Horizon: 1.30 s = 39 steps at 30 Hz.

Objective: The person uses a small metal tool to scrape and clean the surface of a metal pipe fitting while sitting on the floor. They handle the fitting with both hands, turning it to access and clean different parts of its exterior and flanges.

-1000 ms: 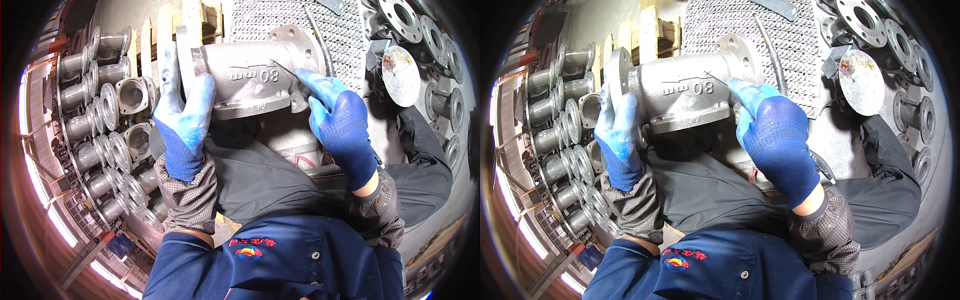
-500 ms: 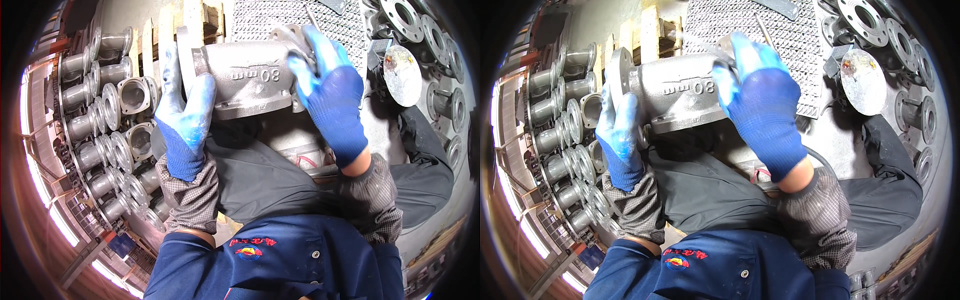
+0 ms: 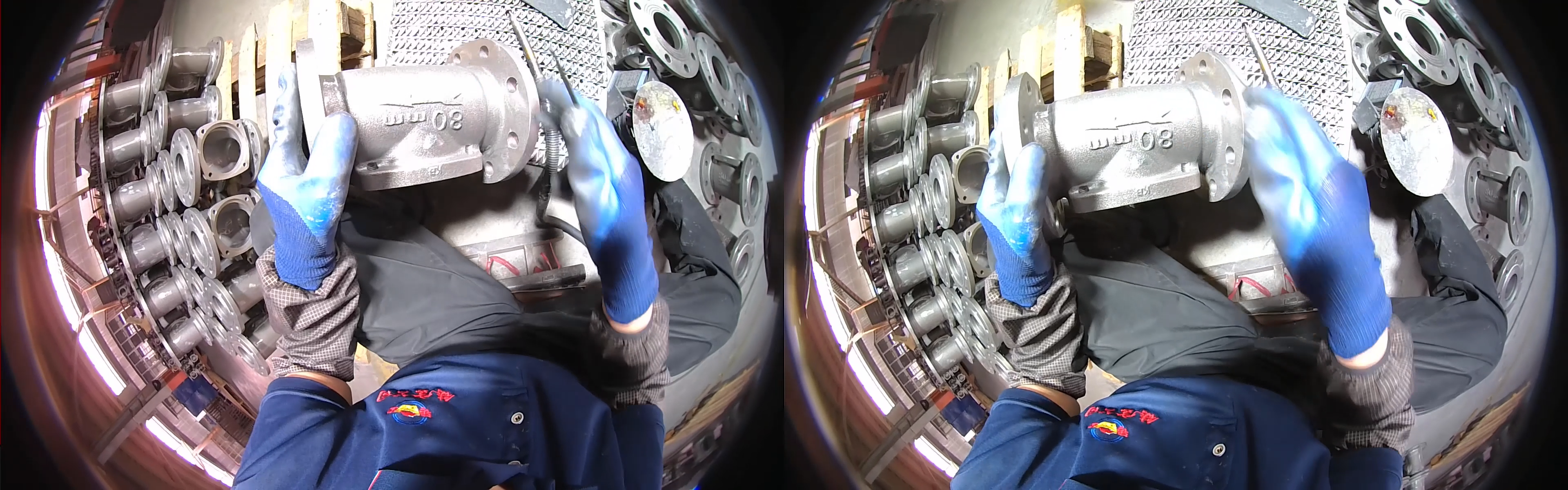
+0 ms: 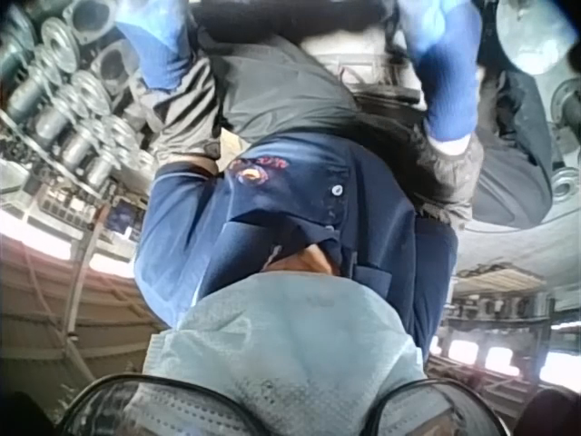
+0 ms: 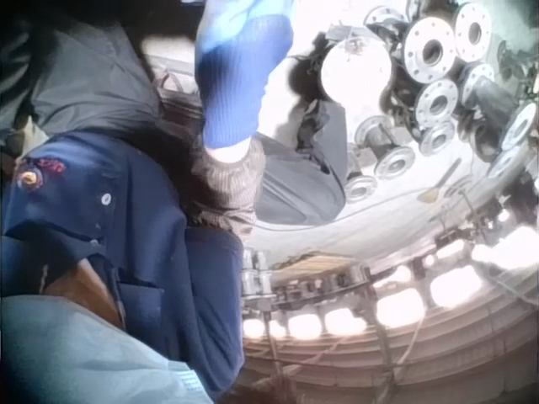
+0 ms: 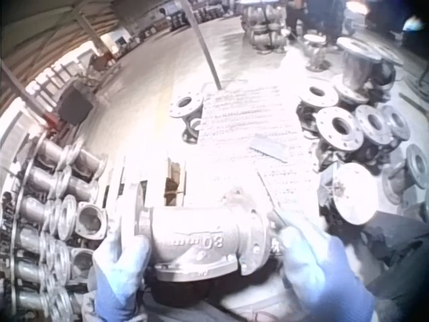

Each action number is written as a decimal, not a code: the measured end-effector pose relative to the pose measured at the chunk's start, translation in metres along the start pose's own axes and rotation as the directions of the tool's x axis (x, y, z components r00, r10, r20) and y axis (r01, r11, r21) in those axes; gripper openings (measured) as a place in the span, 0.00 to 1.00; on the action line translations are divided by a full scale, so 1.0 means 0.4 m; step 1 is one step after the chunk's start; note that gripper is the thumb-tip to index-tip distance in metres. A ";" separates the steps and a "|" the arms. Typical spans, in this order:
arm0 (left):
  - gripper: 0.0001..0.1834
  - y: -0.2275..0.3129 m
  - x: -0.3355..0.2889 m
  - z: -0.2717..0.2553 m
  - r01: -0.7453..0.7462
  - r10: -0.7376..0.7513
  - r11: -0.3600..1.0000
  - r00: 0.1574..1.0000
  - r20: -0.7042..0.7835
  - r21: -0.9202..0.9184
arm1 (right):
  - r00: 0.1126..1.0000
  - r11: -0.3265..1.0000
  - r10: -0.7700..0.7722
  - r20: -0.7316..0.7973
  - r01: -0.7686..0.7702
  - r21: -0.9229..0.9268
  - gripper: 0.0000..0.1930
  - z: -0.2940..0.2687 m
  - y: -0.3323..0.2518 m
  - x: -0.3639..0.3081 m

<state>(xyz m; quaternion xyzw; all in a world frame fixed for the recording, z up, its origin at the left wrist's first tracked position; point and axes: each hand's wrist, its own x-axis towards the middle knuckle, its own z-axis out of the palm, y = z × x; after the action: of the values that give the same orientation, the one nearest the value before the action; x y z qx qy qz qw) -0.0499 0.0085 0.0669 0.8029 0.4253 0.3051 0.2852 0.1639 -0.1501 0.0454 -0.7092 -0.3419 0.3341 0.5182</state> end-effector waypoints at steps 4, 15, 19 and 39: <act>0.31 0.018 0.004 -0.006 0.080 -0.080 0.997 0.996 0.025 0.008 | 0.946 0.925 0.265 0.188 -0.305 0.228 0.24 -0.018 0.017 -0.123; 0.30 0.018 0.009 0.002 0.055 -0.054 0.998 0.998 0.030 -0.041 | 0.994 0.952 0.094 0.056 -0.106 0.287 0.19 0.052 0.079 -0.158; 0.31 0.016 0.012 0.006 0.030 -0.031 0.999 0.999 0.034 0.029 | 0.968 0.968 -0.250 -0.019 0.249 -0.017 0.22 0.085 0.060 -0.053; 0.33 0.012 0.007 -0.002 0.097 -0.099 0.994 0.994 0.037 0.053 | 0.955 0.863 -0.297 0.006 0.271 -0.428 0.21 0.131 0.048 -0.047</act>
<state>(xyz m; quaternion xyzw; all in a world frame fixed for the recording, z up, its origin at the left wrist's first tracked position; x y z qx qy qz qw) -0.0468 0.0087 0.0718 0.7939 0.4662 0.2640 0.2877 0.1130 -0.1436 0.0165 -0.7563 -0.4909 0.1505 0.4054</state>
